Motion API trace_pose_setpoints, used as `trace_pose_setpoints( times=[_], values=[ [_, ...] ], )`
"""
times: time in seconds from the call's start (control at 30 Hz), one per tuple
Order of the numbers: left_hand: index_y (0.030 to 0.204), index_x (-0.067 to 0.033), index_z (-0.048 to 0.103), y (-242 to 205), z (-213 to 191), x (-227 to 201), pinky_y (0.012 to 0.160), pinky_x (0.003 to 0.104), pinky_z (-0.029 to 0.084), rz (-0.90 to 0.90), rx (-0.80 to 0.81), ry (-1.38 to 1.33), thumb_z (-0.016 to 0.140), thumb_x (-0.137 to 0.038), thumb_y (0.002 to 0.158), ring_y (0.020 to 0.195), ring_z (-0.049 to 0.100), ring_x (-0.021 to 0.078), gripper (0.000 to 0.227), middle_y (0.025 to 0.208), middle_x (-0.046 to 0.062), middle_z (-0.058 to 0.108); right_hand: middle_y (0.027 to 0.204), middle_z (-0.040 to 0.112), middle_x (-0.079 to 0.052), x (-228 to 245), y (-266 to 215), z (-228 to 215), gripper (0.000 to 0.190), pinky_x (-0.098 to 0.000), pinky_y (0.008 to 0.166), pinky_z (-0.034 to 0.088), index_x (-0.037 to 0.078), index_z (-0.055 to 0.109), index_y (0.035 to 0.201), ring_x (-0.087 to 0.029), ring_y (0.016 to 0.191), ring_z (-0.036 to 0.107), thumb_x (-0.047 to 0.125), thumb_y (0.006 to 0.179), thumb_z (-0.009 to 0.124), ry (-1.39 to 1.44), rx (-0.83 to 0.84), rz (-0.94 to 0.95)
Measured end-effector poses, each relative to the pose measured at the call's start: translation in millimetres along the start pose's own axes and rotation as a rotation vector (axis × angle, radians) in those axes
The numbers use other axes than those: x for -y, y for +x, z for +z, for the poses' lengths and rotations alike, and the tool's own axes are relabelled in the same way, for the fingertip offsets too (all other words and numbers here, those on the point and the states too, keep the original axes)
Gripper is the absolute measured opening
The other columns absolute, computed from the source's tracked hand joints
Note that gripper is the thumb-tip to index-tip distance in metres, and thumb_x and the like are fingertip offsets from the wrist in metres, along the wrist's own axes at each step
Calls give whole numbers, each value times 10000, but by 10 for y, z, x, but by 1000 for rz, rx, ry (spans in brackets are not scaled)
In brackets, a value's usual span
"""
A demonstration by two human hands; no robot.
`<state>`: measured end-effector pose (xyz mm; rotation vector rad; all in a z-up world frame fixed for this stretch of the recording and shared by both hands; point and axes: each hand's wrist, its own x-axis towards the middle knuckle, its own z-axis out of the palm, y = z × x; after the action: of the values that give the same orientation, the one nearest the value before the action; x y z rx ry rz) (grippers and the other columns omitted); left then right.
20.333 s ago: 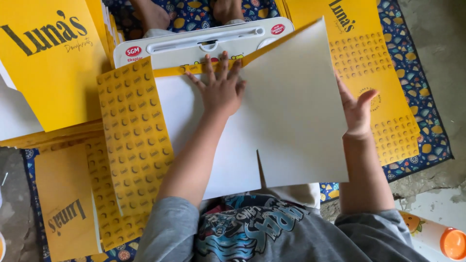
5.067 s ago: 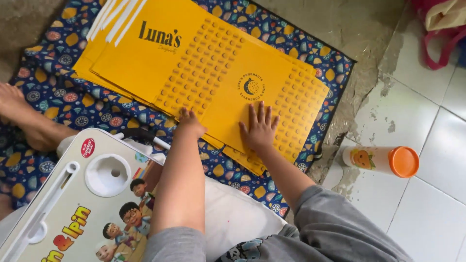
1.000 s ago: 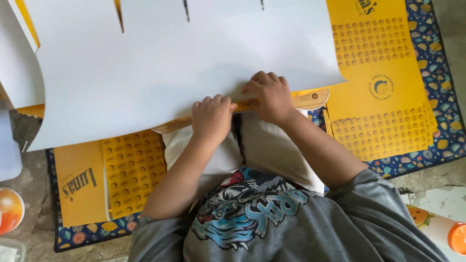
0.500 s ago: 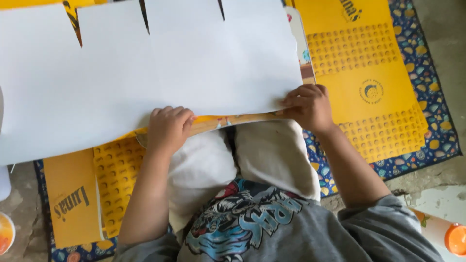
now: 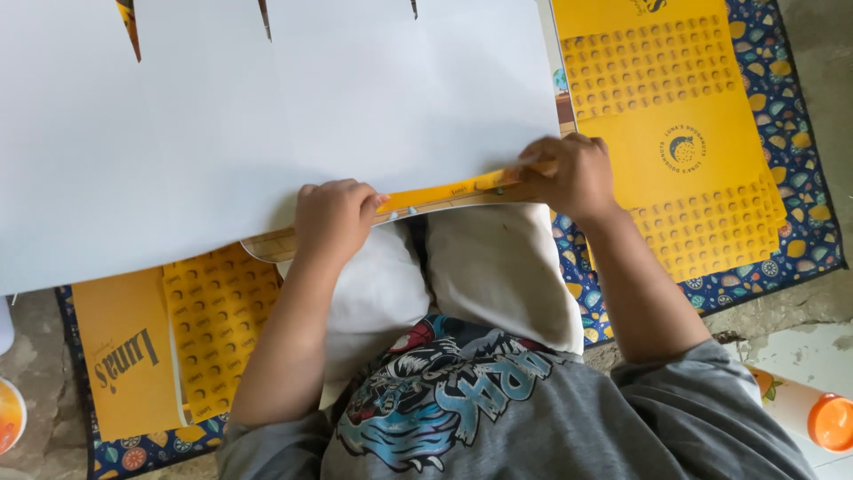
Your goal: Folding the flaps and edges of printed cardboard sheets to prepare them for box assembly.
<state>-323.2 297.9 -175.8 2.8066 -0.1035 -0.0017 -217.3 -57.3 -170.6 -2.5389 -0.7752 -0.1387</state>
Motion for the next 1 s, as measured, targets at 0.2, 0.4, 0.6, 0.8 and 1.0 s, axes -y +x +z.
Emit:
trace_pose_setpoints(
  times=[0.2,0.4,0.6,0.8,1.0],
  values=[
    [1270,-186,634,193,56,-227,876,540,456,-24,-135,126,840,-148,761,1034,654,341,550,1095,81,662,1366,459,-162,139,138,92,734,-596,1021,325,177,588,1305,-432,1303,393,440,714,936,-96,-6,267],
    [1547,13,428,-21,304,-1028,1242,599,44,227,33,21,621,-499,976,1569,187,365,791,1676,217,285,1660,13,-225,517,120,22,970,-747,1144,22,194,356,1543,-504,1501,-39,415,781,914,8,64,547],
    [1632,-26,204,45,495,-1002,1259,611,9,151,144,136,804,-475,791,1578,61,405,1126,1720,173,97,1682,-152,-250,544,-84,479,1437,-763,1157,-44,174,46,1679,-475,1551,-138,628,694,989,-110,-129,691],
    [1624,-55,246,52,456,-970,1273,565,-4,141,151,25,748,-513,855,1584,77,354,1026,1721,126,136,1640,-255,-274,814,-182,787,1255,-738,1138,-187,106,7,1617,-484,1504,-278,507,823,893,31,-83,689],
    [1638,-91,233,54,623,-892,1268,561,-10,160,107,46,734,-450,857,1586,78,334,995,1731,89,110,1645,-248,-291,690,-172,997,1245,-776,1100,-176,73,57,1612,-506,1505,-266,536,823,901,-3,-176,685]
  ],
)
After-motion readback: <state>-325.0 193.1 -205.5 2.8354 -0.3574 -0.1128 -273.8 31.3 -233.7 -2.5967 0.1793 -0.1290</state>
